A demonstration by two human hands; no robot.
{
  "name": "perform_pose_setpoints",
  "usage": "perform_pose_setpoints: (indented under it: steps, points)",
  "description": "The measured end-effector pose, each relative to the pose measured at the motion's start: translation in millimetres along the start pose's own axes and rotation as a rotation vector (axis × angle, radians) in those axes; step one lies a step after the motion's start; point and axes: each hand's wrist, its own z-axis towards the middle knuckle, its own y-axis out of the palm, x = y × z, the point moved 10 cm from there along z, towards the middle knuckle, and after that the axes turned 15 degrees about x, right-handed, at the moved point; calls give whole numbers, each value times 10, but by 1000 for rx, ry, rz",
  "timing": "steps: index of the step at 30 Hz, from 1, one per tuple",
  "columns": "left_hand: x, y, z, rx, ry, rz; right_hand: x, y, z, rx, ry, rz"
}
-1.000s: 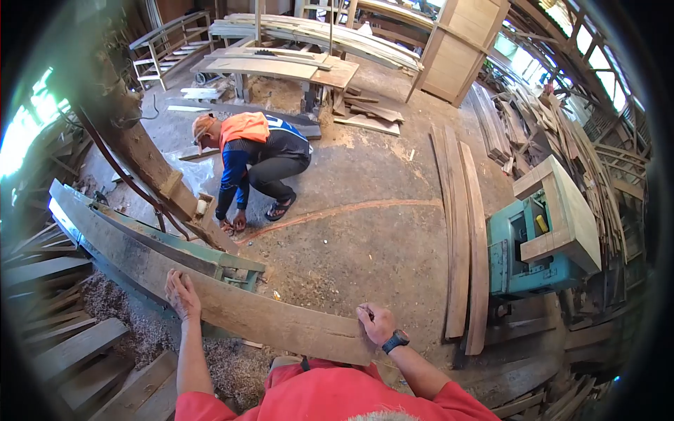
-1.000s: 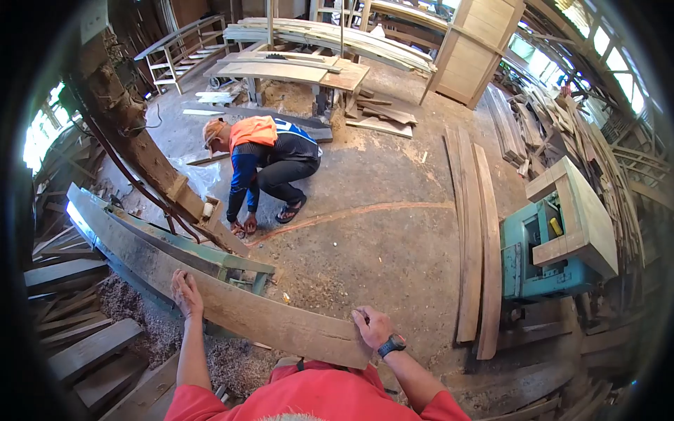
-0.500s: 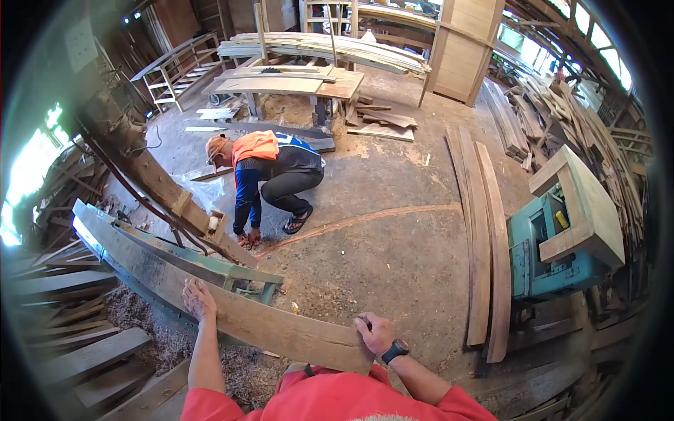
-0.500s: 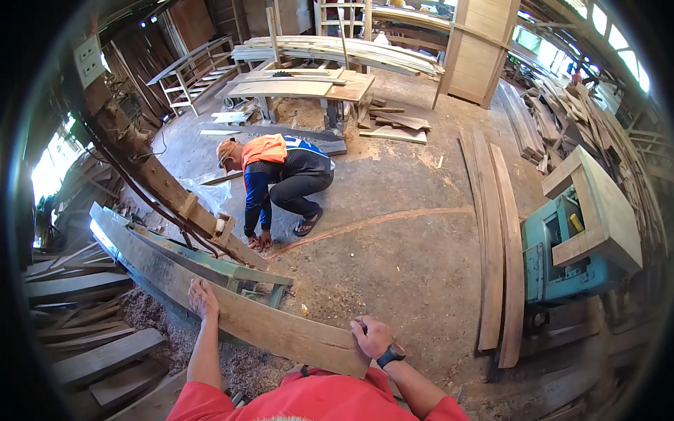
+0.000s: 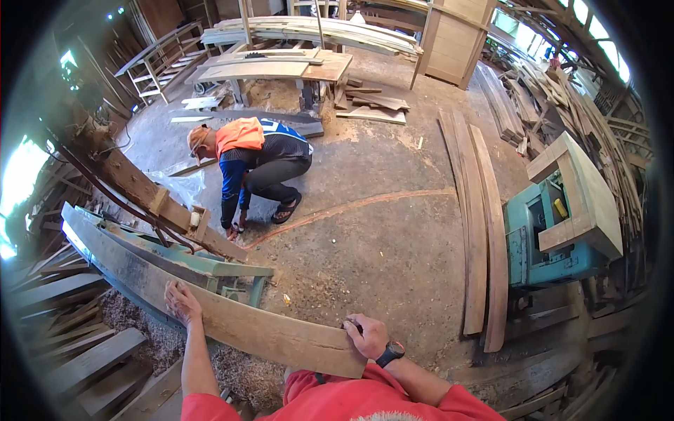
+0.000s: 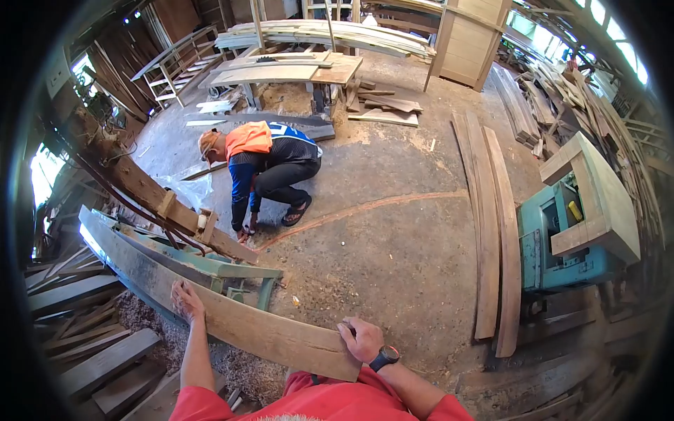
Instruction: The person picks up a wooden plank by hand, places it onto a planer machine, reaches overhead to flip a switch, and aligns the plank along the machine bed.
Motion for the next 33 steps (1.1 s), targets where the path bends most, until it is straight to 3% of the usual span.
perform_pose_setpoints:
  steps: [33]
  points:
    - [38,6,9,-10,11,-32,-31,59,48,-83,0,57]
